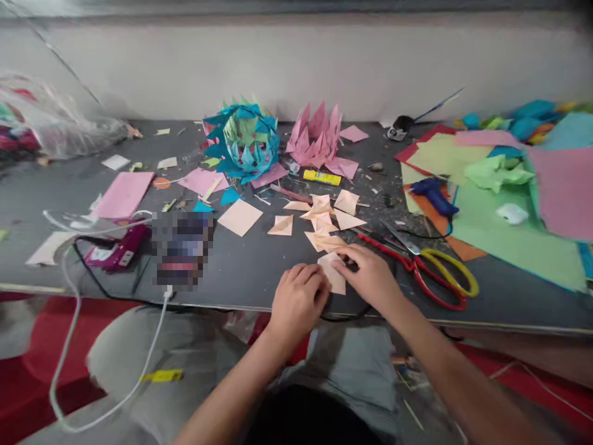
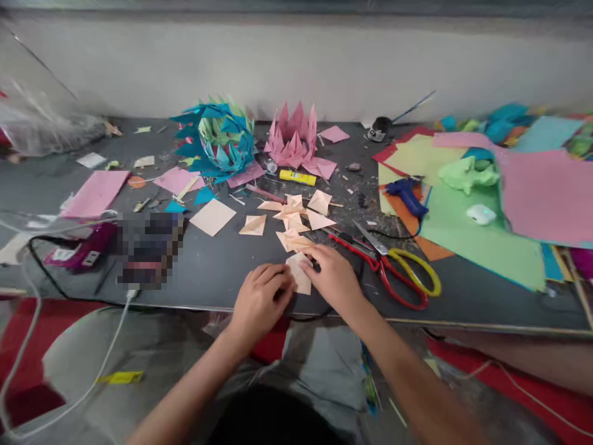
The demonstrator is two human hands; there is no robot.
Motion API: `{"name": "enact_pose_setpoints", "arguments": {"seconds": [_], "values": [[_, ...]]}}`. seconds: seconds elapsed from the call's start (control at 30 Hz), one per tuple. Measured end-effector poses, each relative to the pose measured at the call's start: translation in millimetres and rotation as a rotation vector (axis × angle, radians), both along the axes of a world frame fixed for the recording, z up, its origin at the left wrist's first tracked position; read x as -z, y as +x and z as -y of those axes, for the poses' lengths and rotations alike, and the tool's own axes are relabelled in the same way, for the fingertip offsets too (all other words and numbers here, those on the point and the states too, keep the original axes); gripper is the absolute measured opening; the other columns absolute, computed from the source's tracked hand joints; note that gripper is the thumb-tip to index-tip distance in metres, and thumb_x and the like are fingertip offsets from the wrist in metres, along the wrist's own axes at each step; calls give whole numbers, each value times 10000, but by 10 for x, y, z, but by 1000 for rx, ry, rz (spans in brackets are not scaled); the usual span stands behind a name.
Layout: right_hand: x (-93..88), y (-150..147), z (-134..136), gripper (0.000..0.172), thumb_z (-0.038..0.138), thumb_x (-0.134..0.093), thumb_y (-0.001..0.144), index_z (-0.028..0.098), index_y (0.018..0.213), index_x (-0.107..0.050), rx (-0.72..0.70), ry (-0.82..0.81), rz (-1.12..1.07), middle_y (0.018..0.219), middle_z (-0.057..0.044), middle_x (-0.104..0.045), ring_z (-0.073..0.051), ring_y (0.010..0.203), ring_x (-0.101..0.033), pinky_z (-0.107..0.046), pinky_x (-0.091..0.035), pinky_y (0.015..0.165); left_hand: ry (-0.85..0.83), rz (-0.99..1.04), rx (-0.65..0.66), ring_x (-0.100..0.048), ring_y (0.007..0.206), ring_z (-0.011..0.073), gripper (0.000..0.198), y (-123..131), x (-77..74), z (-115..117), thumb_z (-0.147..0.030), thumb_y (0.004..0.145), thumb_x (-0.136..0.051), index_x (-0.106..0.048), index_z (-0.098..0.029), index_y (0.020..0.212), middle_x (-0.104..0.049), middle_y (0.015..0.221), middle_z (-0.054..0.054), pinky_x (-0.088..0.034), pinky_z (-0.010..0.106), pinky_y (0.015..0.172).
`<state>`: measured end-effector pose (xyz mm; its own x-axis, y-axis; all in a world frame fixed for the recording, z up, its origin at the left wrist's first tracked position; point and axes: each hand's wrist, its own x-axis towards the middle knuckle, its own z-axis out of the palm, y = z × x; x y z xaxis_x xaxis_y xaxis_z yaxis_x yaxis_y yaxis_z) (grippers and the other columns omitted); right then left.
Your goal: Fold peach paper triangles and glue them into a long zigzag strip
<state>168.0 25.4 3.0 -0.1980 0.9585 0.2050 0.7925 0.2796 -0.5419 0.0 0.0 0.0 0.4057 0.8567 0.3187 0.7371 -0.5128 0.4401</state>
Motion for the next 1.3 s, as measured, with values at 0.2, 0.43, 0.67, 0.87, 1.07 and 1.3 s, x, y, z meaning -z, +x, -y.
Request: {"name": "enact_pose_setpoints", "arguments": {"seconds": [0.2, 0.43, 0.67, 0.87, 1.07, 1.3], "values": [[-67, -44, -91, 86, 230, -567, 798, 203, 727, -608, 30, -28, 80, 740, -23, -629, -171, 688, -599, -264, -451, 615, 3, -50, -8, -561, 900, 201, 86, 3, -31, -16, -178, 810, -571, -593, -182, 894, -648, 1006, 30, -426, 323, 722], [-18, 29, 8, 158, 194, -482, 873, 183, 890, -638, -214, 164, 30, 906, -59, -683, -179, 860, -613, -309, -485, 798, 21, -115, -16, -538, 994, 210, 74, 23, -64, -3, -192, 831, -533, -567, -181, 895, -612, 1122, 45, -424, 331, 744], [-39, 108, 49, 194, 184, -479, 878, 162, 951, -657, -346, 243, 62, 940, -78, -685, -181, 849, -615, -324, -510, 785, 3, -71, -30, -537, 1007, 211, 83, 20, -33, 6, -211, 822, -550, -569, -183, 898, -622, 1113, 42, -422, 333, 785], [-75, 100, 41, 251, 139, -423, 887, 138, 917, -673, -397, 300, 167, 920, -94, -680, -186, 831, -612, -314, -517, 748, 47, -68, -37, -553, 980, 214, 101, 23, -9, 17, -210, 824, -538, -587, -178, 906, -629, 1096, 53, -435, 334, 774], [-103, 116, 15, 270, 160, -404, 898, 138, 916, -673, -435, 334, 230, 909, -93, -680, -189, 823, -618, -313, -518, 736, 84, -114, -16, -550, 1035, 224, 147, 27, -9, -1, -202, 851, -479, -595, -164, 933, -611, 1171, 55, -442, 349, 779], [-87, 137, -6, 278, 174, -396, 903, 136, 914, -671, -473, 303, 219, 917, -97, -671, -190, 833, -603, -320, -511, 743, 68, -157, -7, -546, 1038, 217, 191, 28, -26, -3, -222, 861, -464, -583, -151, 993, -608, 1179, 51, -439, 345, 781]]}}
